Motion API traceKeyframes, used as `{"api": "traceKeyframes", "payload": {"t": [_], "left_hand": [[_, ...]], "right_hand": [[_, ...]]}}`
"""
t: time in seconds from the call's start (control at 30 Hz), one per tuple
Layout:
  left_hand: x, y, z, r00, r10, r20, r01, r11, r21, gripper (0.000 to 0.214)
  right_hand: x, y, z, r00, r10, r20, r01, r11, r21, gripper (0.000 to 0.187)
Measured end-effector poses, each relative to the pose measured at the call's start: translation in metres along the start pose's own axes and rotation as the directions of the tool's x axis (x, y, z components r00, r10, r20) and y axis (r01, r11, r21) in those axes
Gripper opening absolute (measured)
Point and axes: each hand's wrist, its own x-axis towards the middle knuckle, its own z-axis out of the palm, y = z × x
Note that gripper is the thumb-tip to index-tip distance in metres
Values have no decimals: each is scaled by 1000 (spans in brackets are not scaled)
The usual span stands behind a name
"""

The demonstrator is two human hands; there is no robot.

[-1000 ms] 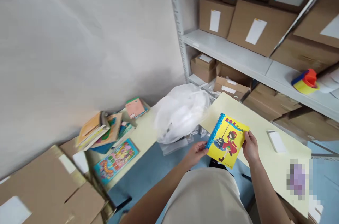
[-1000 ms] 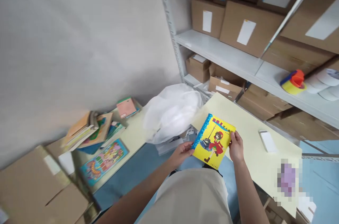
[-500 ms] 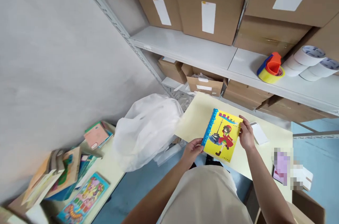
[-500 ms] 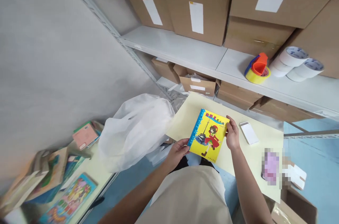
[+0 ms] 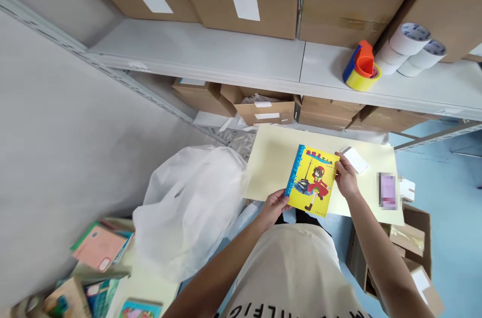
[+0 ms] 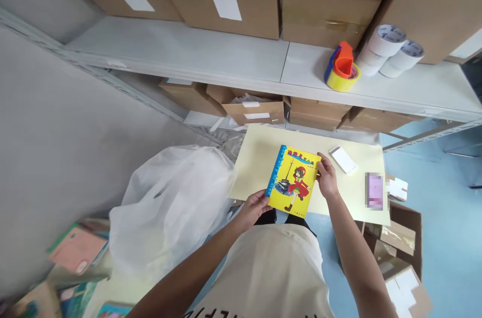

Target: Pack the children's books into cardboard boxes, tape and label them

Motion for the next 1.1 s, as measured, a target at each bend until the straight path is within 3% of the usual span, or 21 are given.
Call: {"api": "traceKeyframes", "payload": {"t": [0.1,0.2,0.33,0.43,0.57,0.63,0.7,0.77,0.83,0.93,1.1], "left_hand": [[4,11,-7,995,-64,79,66,998,-20,60],[9,18,-6,967,-165,196,173,985,-25,58],[12,21,15,917,-252,309,249,967,47,51],[8,24,33,918,-207,339,192,978,78,49],[-1,37,37,926,-23,377,32,999,-19,76],[-5,44,32,951,94,295,-117,991,61,77],[-8,47,28,970,188,156,-224,941,255,69],[-11,44,26,975,218,45,-218,897,384,66],[-13,39,27,979,205,-18,-183,907,379,68],[-15,31,29,984,175,-35,-159,948,275,71],[-9,26,30,993,89,72,-99,983,157,72]], "right_hand": [[-8,-9,-7,999,-36,27,36,999,18,44],[-14,-34,-10,987,-89,136,99,993,-63,52],[-16,-77,-8,905,-223,361,313,926,-212,46],[-10,-98,-5,866,-197,459,345,900,-265,43],[3,-103,4,847,-57,529,261,911,-320,48],[9,-100,14,841,-20,540,245,905,-348,46],[13,-95,23,841,7,541,237,894,-380,44],[15,-92,28,844,19,537,238,882,-405,43],[15,-89,22,851,10,525,259,862,-435,45],[12,-84,-2,886,-31,463,263,856,-445,51],[5,-66,-37,965,-94,245,153,961,-232,58]]}}
